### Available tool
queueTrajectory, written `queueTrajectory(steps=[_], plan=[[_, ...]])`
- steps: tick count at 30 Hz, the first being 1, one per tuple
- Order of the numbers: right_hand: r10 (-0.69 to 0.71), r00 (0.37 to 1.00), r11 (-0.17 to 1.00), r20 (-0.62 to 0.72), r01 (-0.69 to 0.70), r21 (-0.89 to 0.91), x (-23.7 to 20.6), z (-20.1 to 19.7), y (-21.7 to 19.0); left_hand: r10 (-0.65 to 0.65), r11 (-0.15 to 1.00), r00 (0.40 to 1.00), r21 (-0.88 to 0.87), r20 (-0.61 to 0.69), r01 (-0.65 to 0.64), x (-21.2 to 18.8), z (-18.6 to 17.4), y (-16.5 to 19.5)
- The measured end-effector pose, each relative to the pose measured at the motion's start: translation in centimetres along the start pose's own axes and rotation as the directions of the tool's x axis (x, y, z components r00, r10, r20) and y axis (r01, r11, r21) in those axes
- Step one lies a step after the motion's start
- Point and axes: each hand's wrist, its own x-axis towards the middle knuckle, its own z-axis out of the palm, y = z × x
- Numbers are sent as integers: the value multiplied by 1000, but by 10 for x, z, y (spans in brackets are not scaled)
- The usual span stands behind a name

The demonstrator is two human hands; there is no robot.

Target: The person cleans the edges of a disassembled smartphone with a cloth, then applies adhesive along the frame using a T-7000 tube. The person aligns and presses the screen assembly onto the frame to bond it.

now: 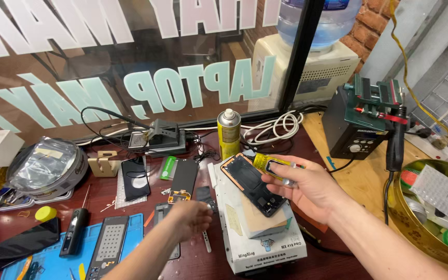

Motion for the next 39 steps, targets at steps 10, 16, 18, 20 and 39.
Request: queueTrajectory(steps=[10, 16, 18, 20, 39], plan=[[14, 1000, 999, 26, -15, 29, -3, -13, 3, 48, 948, 999, 315, -24, -38, 13, 25, -43], [4, 999, 997, 39, -7, 78, -4, -8, 4, 571, 753, 818, 444, -72, -486, -48, 30, 7], [21, 999, 974, 40, -30, 223, -3, 3, 9, 498, 863, 866, 69, 50, -500, -71, 40, 32], [34, 997, 944, 65, -54, 326, -3, 17, 17, 450, 893, 846, -159, 288, -421, -97, 54, 45], [-132, 813, 454, -567, -459, -764, 99, -165, 95, 432, 884, 760, -61, 486, -463, -160, 103, 71]])
